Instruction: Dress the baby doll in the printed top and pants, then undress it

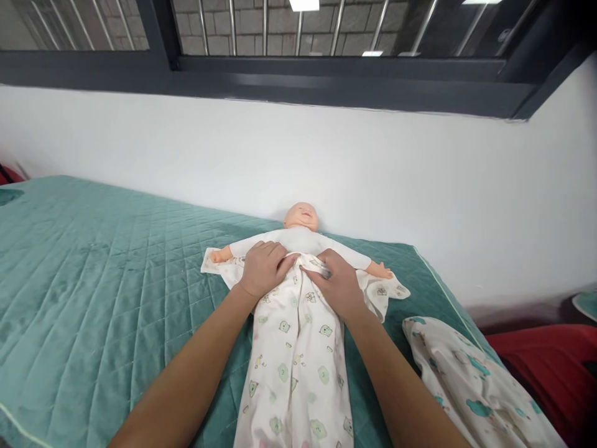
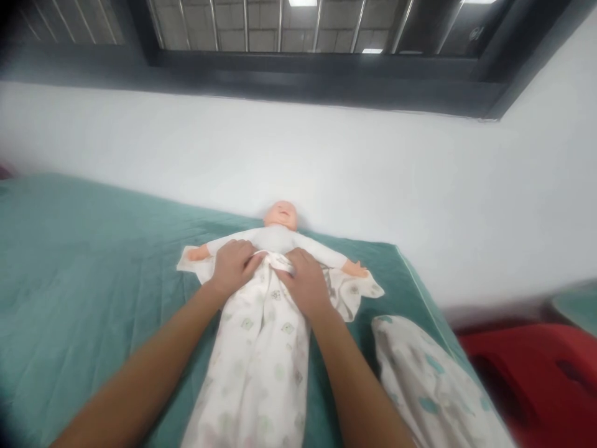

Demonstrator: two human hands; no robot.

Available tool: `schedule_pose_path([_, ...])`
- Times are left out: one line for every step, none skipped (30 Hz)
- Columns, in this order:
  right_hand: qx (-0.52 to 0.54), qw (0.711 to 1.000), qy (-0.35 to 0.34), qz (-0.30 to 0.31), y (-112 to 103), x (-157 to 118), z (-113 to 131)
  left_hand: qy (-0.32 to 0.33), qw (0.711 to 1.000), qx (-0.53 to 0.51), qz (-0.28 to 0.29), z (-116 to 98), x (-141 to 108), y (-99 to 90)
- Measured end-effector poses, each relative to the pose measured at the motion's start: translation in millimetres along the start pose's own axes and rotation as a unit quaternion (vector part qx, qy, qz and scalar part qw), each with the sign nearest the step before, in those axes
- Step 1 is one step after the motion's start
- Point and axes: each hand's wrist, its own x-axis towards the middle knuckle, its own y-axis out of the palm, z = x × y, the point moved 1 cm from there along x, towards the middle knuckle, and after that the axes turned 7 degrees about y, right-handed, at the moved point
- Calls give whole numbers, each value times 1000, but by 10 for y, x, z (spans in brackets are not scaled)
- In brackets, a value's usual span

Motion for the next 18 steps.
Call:
schedule_pose_path([-8, 1000, 9, 7, -4, -1, -22, -5, 1000, -1, 6, 10, -18, -24])
schedule_pose_path([-16, 1000, 18, 12, -6, 0, -45, -11, 1000, -4, 13, 21, -45, -53])
schedule_pose_path([-23, 999, 27, 17, -7, 1, -67, -18, 1000, -6, 23, 31, -82, -86])
schedule_pose_path([-30, 999, 36, 21, -7, 1, -88, -26, 999, -9, 32, 38, -130, -122])
schedule_pose_path([-39, 998, 42, 23, -6, 1, -106, -35, 999, -10, 41, 39, -188, -162])
schedule_pose_path([-46, 998, 46, 25, -4, 0, -121, -43, 998, -11, 47, 34, -256, -205])
schedule_pose_path([-52, 997, 47, 24, -2, -1, -133, -53, 997, -12, 51, 20, -330, -250])
schedule_pose_path([-57, 997, 44, 23, 1, -3, -143, -64, 996, -14, 53, -5, -407, -297])
schedule_pose_path([-61, 997, 39, 21, 3, -7, -151, -76, 995, -17, 55, -38, -485, -343])
schedule_pose_path([-64, 997, 32, 17, 5, -11, -158, -90, 994, -22, 58, -80, -559, -389])
schedule_pose_path([-69, 997, 24, 14, 8, -15, -162, -105, 992, -31, 63, -126, -626, -435])
schedule_pose_path([-75, 997, 16, 11, 11, -21, -165, -124, 989, -45, 69, -175, -682, -478])
schedule_pose_path([-82, 997, 8, 8, 14, -28, -165, -145, 984, -65, 77, -222, -725, -519])
schedule_pose_path([-89, 996, 2, 5, 16, -36, -163, -167, 978, -91, 86, -265, -753, -554])
schedule_pose_path([-98, 995, -3, 2, 19, -46, -157, -186, 971, -118, 97, -301, -765, -582])
schedule_pose_path([-110, 994, -7, -2, 21, -57, -148, -201, 964, -138, 108, -328, -762, -601])
schedule_pose_path([-124, 992, -11, -7, 21, -71, -137, -209, 960, -148, 117, -347, -744, -612])
schedule_pose_path([-140, 990, -16, -14, 19, -87, -123, -209, 959, -145, 123, -359, -716, -614])
